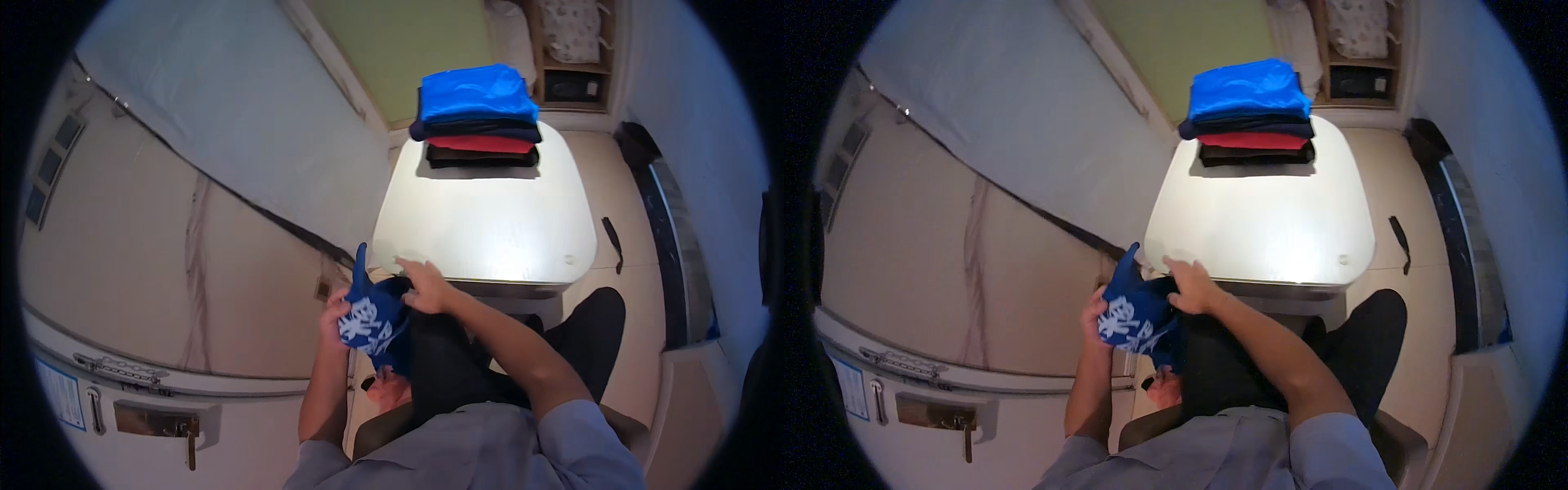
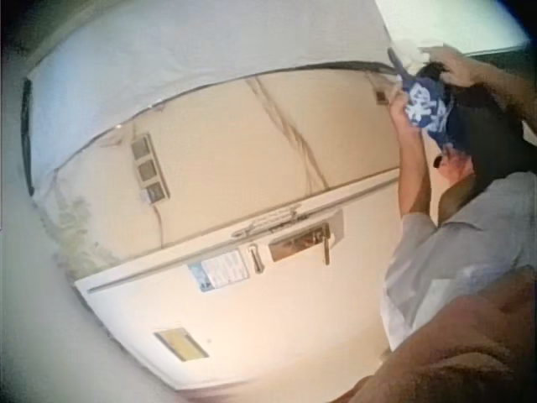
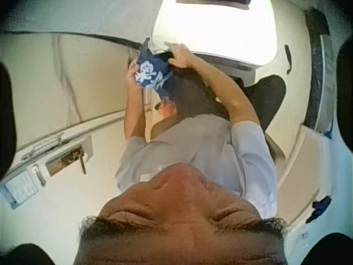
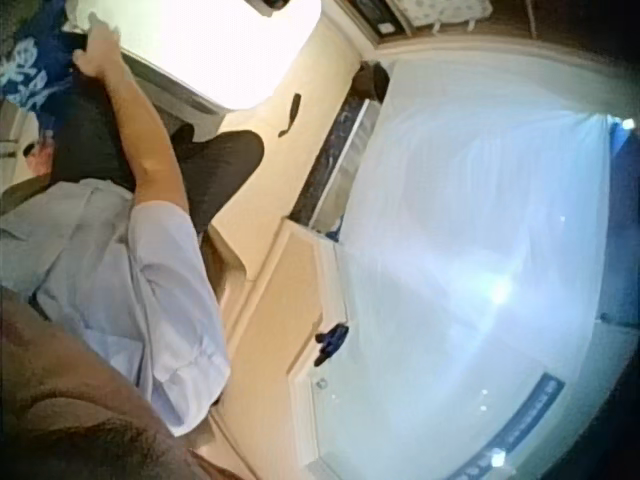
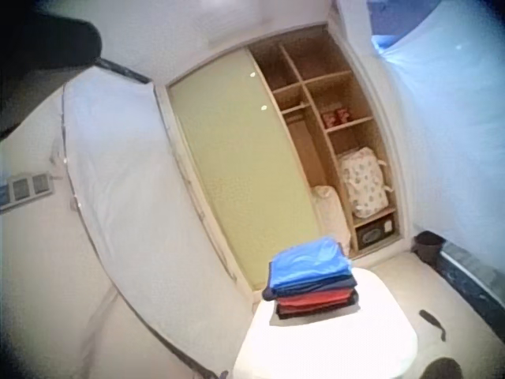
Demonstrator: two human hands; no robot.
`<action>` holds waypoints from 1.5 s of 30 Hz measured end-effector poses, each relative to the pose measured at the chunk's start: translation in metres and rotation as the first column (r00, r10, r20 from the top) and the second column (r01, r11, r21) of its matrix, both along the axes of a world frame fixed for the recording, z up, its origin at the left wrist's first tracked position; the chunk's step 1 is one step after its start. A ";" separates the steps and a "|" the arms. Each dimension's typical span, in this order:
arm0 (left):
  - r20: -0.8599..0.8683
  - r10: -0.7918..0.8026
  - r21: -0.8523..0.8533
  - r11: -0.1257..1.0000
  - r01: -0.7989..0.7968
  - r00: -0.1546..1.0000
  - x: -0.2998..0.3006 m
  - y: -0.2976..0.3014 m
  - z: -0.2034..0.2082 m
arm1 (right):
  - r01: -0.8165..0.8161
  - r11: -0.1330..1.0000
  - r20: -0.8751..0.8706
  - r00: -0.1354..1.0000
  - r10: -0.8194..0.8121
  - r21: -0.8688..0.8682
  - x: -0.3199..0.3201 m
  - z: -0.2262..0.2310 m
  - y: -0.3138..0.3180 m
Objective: The person sits on the floor and folds several blue t-shirts one by one on a low white table. They smooth out each shirt, fold the sides in, and then fold the bottom up to create a neat stack of folded clothes.
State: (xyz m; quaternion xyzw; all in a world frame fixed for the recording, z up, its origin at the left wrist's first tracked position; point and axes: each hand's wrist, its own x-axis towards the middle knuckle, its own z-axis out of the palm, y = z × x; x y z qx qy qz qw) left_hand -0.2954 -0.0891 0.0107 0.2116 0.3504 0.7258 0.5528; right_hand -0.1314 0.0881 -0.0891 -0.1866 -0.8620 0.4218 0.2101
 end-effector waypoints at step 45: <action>-0.903 -0.423 -0.417 0.905 -0.079 -0.081 0.052 0.079 0.139 | 0.468 0.871 -0.260 0.831 -0.492 -0.153 0.208 0.170 0.053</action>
